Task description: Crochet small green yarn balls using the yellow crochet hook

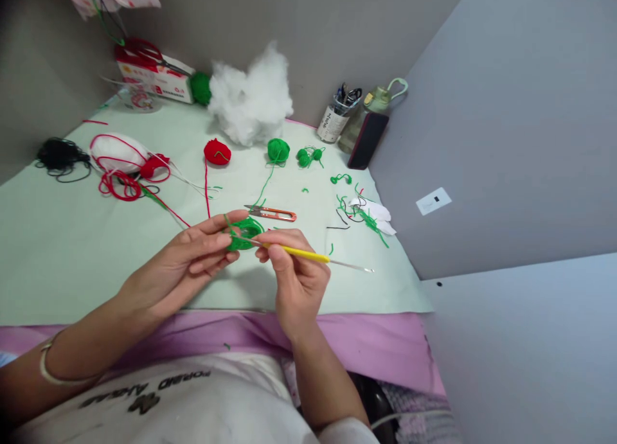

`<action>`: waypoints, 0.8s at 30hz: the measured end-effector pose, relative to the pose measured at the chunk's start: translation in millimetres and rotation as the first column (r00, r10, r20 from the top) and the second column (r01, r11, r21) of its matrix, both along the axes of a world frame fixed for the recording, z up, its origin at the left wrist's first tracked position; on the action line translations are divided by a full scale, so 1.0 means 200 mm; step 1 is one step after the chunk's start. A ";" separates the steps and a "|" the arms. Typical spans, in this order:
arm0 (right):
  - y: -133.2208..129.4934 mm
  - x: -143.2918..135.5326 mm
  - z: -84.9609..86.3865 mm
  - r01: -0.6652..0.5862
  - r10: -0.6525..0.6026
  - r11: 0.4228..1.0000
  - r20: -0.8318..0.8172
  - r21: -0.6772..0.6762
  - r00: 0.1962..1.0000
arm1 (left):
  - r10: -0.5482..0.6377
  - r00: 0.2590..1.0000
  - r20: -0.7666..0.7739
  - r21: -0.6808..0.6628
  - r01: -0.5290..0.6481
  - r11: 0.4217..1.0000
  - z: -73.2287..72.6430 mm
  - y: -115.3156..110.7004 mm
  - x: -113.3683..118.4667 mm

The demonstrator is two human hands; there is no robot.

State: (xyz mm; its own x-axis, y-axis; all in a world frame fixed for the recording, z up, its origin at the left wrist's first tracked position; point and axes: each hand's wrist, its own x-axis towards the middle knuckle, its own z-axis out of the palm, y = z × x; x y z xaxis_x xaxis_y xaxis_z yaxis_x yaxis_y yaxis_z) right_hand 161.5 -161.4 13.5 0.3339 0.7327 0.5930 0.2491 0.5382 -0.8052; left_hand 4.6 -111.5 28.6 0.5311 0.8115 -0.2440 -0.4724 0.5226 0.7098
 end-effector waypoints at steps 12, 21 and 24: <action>0.05 0.04 0.00 -0.257 0.203 0.958 -0.336 -0.127 0.920 | 0.107 0.969 -0.224 0.257 -0.047 0.965 0.00 -0.02 0.01; 0.00 0.03 0.02 -0.198 0.165 0.970 -0.217 -0.139 0.962 | 0.126 0.959 -0.255 0.313 -0.042 0.949 -0.05 -0.02 -0.01; -0.02 0.01 0.02 -0.082 0.085 0.994 0.039 -0.076 0.996 | 0.194 0.931 -0.309 0.382 -0.065 0.922 -0.05 -0.03 0.00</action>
State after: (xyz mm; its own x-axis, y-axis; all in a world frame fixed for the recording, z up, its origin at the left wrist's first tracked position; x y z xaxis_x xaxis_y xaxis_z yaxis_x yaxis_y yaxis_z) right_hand 164.3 -165.6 16.8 0.2458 0.7992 0.5486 0.2407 0.4979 -0.8332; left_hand 4.2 -116.9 19.3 0.3540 0.9329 -0.0664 -0.2191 0.1517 0.9638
